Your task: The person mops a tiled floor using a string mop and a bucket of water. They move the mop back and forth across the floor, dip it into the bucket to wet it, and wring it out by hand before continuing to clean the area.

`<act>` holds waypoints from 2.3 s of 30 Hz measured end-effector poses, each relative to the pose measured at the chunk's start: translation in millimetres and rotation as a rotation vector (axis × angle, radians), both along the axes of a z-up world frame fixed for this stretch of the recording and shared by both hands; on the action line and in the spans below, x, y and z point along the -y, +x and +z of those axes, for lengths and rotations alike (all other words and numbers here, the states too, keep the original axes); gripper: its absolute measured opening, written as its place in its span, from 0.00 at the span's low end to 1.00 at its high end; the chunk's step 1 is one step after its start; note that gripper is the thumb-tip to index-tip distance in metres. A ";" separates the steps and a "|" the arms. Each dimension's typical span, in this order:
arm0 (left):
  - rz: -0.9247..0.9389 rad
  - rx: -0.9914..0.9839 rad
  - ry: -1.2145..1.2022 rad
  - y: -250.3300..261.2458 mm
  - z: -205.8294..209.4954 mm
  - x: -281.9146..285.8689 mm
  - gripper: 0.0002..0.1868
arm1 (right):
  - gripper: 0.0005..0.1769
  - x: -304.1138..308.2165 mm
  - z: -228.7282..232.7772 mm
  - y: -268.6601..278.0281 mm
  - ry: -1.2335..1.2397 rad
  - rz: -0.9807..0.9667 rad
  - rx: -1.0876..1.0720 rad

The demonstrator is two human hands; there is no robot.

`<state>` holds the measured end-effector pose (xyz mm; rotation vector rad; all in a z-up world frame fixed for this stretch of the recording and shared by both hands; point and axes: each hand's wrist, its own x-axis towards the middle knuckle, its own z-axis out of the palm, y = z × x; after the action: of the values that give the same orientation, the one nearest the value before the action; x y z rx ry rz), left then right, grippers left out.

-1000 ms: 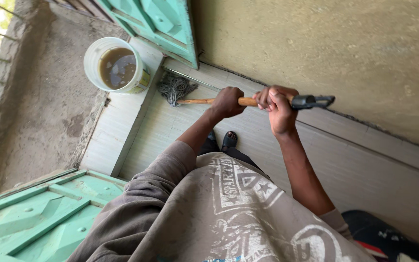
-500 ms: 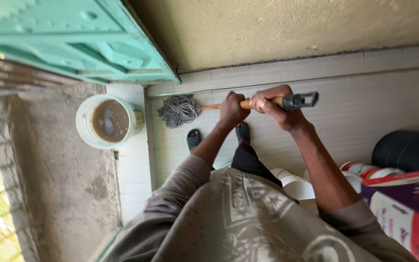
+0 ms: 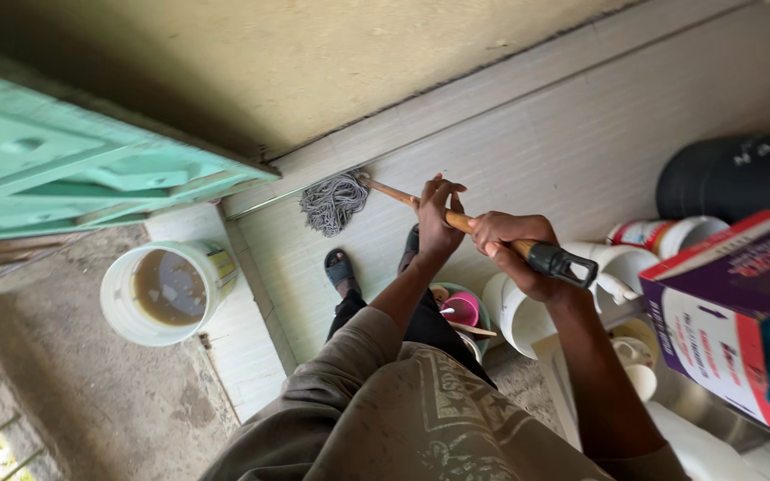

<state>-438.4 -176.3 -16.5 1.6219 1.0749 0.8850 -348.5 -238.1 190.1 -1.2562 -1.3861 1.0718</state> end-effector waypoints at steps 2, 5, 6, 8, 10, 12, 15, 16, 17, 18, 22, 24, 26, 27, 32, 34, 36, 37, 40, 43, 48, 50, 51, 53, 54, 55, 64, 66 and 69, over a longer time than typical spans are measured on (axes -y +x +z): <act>-0.070 -0.022 -0.011 17.5 6.5 5.1 0.12 | 0.11 11.5 2.7 12.1 -0.018 -0.066 0.013; -0.216 -0.004 -0.027 38.6 14.7 4.3 0.15 | 0.10 23.8 6.2 34.5 -0.030 -0.158 0.021; -0.267 0.010 -0.039 47.1 16.1 6.7 0.18 | 0.10 28.1 7.4 41.3 -0.027 -0.181 0.029; -0.349 -0.011 -0.063 67.0 12.1 8.9 0.19 | 0.10 37.1 9.6 50.5 -0.090 -0.304 0.004; -0.406 -0.041 -0.046 80.6 -0.4 10.7 0.17 | 0.11 44.4 10.0 51.4 -0.222 -0.497 -0.073; -0.448 -0.063 0.004 93.3 -14.0 16.8 0.13 | 0.13 45.1 7.4 51.6 -0.093 -0.597 -0.094; -0.481 -0.068 0.015 101.1 -23.9 20.7 0.09 | 0.17 46.1 7.1 51.6 -0.033 -0.722 -0.108; -0.478 -0.057 0.022 101.5 -23.9 18.8 0.08 | 0.18 45.4 6.4 50.6 -0.032 -0.761 -0.115; -0.474 -0.046 0.029 102.2 -22.3 17.2 0.08 | 0.18 44.0 5.4 50.8 -0.037 -0.766 -0.112; -0.474 -0.034 0.037 102.7 -19.7 15.6 0.08 | 0.18 42.2 3.9 52.3 -0.042 -0.774 -0.108; -0.516 0.032 0.034 94.0 -14.2 -5.1 0.14 | 0.20 31.5 -13.8 50.1 0.077 -0.759 -0.160; -0.531 0.052 0.005 86.4 -15.6 -12.9 0.14 | 0.15 20.9 -27.2 45.9 -0.022 -0.821 -0.194; -0.540 0.051 0.041 77.1 -18.1 -20.7 0.16 | 0.15 16.9 -35.3 38.0 -0.023 -0.830 -0.208; -0.544 0.053 0.058 73.7 -18.5 -23.5 0.18 | 0.17 14.8 -38.0 32.8 0.026 -0.807 -0.204; -0.428 -0.059 0.075 45.2 -13.1 -24.0 0.14 | 0.18 3.0 -39.1 6.1 0.089 -0.725 -0.228; -0.346 -0.082 0.112 33.8 -12.2 -20.1 0.13 | 0.18 4.7 -35.6 -5.3 0.063 -0.657 -0.179; -0.239 -0.052 0.138 24.8 -13.5 -9.8 0.12 | 0.17 5.1 -32.9 -13.8 0.018 -0.646 -0.041; -0.208 -0.030 0.131 20.8 -14.5 -6.1 0.10 | 0.17 5.2 -31.6 -17.6 -0.004 -0.637 0.026; -0.107 -0.014 -0.002 21.0 -11.5 2.8 0.08 | 0.14 13.8 -25.5 -27.0 0.031 -0.567 0.012; -0.007 -0.050 -0.243 27.0 -1.3 17.5 0.10 | 0.17 20.2 -22.2 -20.7 0.001 -0.491 0.037; 0.090 0.107 -0.335 62.9 -3.6 32.4 0.11 | 0.12 34.5 -8.3 7.6 -0.060 -0.472 -0.004; 0.085 0.119 0.019 76.8 -14.9 36.2 0.13 | 0.09 36.0 -3.6 24.7 -0.028 -0.464 0.039; 0.078 0.128 0.195 88.2 -21.6 38.0 0.13 | 0.09 37.1 -2.1 32.8 -0.011 -0.469 0.080; 0.099 0.265 0.110 112.5 -34.0 49.1 0.19 | 0.09 43.0 -0.4 49.4 0.016 -0.471 0.129; 0.112 0.330 0.068 122.7 -39.3 52.6 0.23 | 0.09 46.1 0.3 58.6 0.035 -0.467 0.142; 0.086 0.300 0.186 130.7 -44.4 54.4 0.24 | 0.10 48.5 0.7 67.2 0.054 -0.463 0.154; -0.067 0.318 0.300 234.7 -57.8 68.3 0.19 | 0.04 68.3 5.0 142.7 -0.042 -0.592 0.171; -0.101 0.224 0.179 244.0 -44.9 76.6 0.15 | 0.05 70.3 2.2 153.9 -0.007 -0.611 0.169; -0.222 0.282 0.110 266.0 -39.1 69.8 0.11 | 0.06 72.9 -4.6 168.6 0.050 -0.652 0.189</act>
<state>-172.5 -246.1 -55.7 1.6120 0.6478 1.0015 -180.0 -310.9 185.5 -1.6452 -1.0061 0.4750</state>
